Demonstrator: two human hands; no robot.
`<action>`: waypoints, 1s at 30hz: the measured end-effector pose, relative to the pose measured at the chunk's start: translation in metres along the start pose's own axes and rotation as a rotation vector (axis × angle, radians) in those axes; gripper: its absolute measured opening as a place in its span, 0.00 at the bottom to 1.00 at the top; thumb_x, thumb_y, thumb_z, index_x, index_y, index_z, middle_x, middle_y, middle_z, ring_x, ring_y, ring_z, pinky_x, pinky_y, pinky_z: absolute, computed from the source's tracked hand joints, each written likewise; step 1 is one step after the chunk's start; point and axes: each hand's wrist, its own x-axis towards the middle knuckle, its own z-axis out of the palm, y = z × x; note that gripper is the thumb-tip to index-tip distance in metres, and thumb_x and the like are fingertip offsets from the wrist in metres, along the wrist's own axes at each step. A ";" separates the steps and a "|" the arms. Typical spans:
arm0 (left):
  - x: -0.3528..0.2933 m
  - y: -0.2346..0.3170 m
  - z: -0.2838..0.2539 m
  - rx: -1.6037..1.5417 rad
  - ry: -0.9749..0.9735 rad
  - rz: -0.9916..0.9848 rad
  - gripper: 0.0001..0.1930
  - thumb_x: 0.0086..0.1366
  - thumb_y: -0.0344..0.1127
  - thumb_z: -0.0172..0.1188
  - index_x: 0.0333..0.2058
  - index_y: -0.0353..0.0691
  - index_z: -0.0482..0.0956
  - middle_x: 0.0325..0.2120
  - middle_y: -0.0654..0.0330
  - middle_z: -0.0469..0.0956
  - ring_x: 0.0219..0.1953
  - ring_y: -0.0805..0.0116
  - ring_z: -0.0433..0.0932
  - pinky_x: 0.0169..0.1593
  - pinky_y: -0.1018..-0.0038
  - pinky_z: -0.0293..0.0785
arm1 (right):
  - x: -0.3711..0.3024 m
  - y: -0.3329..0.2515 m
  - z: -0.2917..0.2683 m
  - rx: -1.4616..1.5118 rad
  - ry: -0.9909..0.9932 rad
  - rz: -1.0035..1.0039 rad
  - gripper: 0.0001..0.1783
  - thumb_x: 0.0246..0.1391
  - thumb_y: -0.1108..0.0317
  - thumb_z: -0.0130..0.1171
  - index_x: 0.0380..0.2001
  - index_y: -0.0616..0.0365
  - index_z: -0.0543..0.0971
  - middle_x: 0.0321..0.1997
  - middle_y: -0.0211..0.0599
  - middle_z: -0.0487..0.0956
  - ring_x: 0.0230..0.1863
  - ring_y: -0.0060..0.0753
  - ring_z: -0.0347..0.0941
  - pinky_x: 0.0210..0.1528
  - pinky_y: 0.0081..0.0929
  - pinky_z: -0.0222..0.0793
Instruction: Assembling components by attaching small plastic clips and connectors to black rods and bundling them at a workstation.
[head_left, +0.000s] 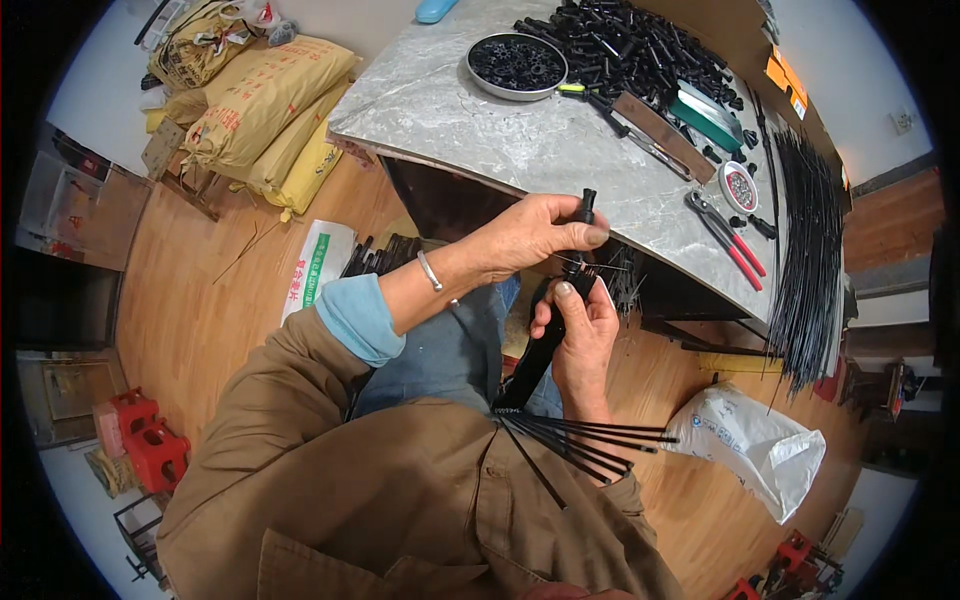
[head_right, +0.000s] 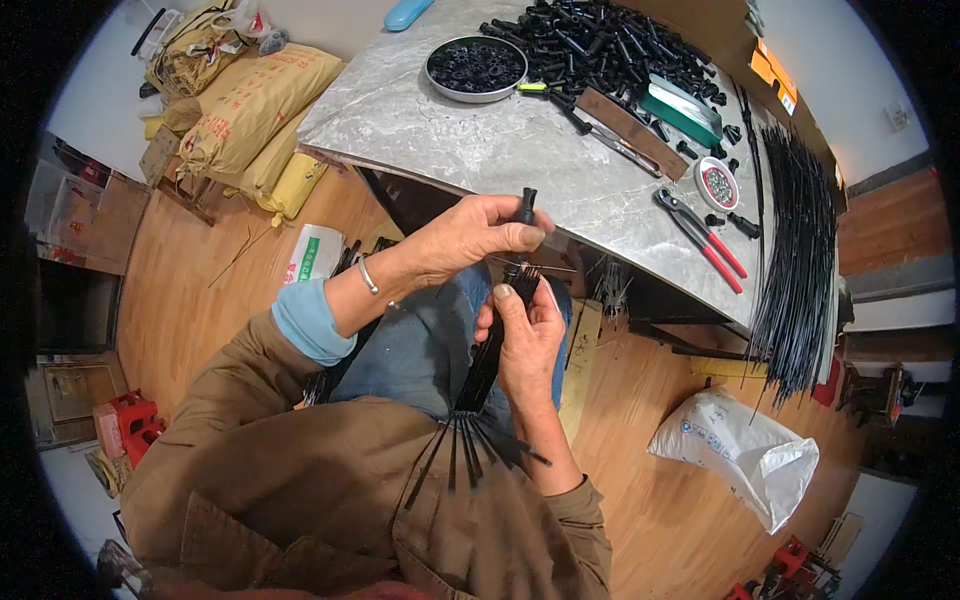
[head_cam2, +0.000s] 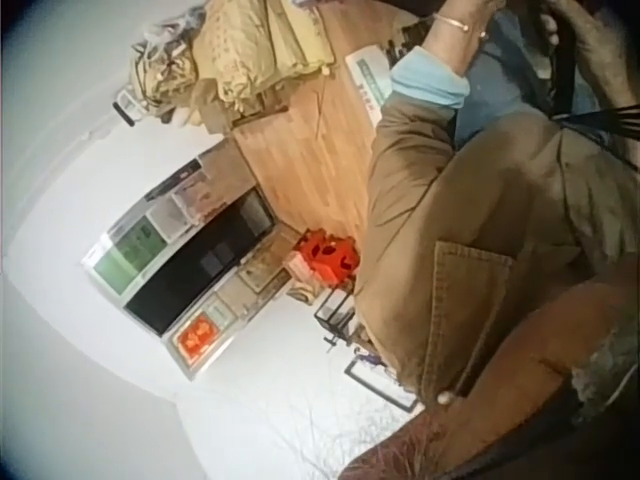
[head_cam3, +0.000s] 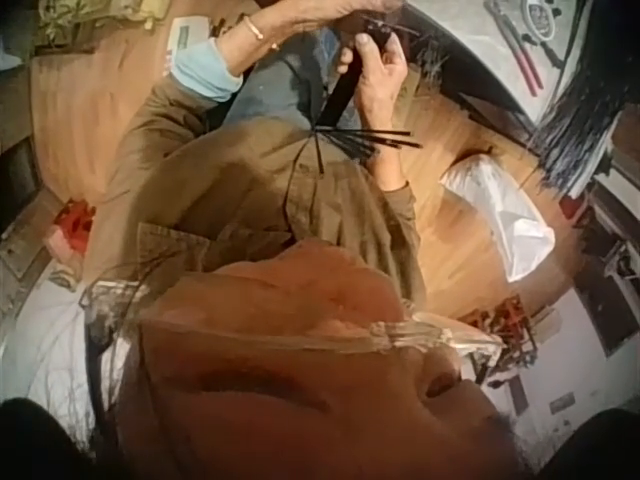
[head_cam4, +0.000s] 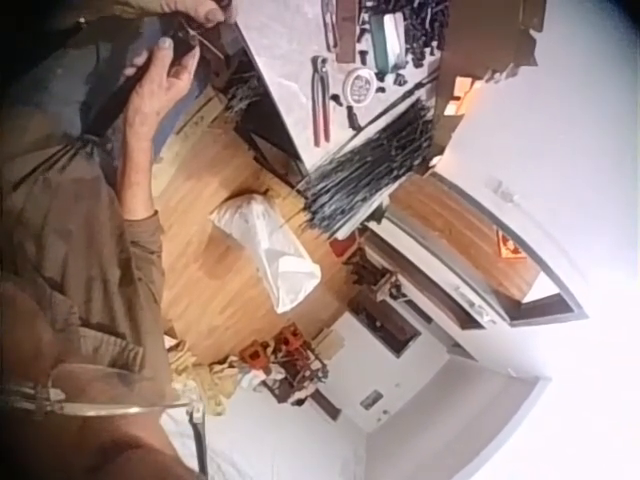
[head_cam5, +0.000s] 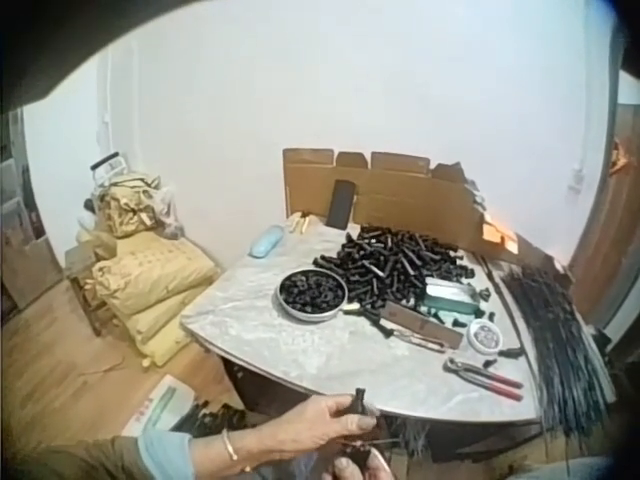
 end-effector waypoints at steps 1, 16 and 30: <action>-0.001 0.003 -0.001 -0.056 0.006 -0.007 0.19 0.63 0.42 0.60 0.48 0.36 0.73 0.33 0.64 0.76 0.36 0.78 0.73 0.41 0.78 0.71 | 0.000 0.000 -0.001 0.023 0.000 0.003 0.07 0.58 0.70 0.54 0.37 0.61 0.71 0.27 0.31 0.72 0.23 0.21 0.68 0.20 0.18 0.66; -0.005 0.002 -0.004 -0.116 -0.021 -0.002 0.20 0.63 0.38 0.59 0.52 0.35 0.72 0.35 0.63 0.78 0.41 0.76 0.74 0.49 0.77 0.69 | 0.001 -0.002 0.000 0.071 -0.003 0.019 0.07 0.58 0.68 0.54 0.36 0.61 0.71 0.28 0.32 0.72 0.22 0.22 0.68 0.19 0.18 0.66; -0.010 -0.002 0.001 -0.250 0.008 -0.028 0.17 0.65 0.43 0.57 0.43 0.35 0.77 0.33 0.61 0.78 0.35 0.76 0.77 0.40 0.79 0.75 | 0.002 -0.004 -0.008 0.147 -0.063 0.063 0.08 0.58 0.69 0.55 0.38 0.61 0.71 0.29 0.33 0.72 0.23 0.24 0.68 0.21 0.21 0.66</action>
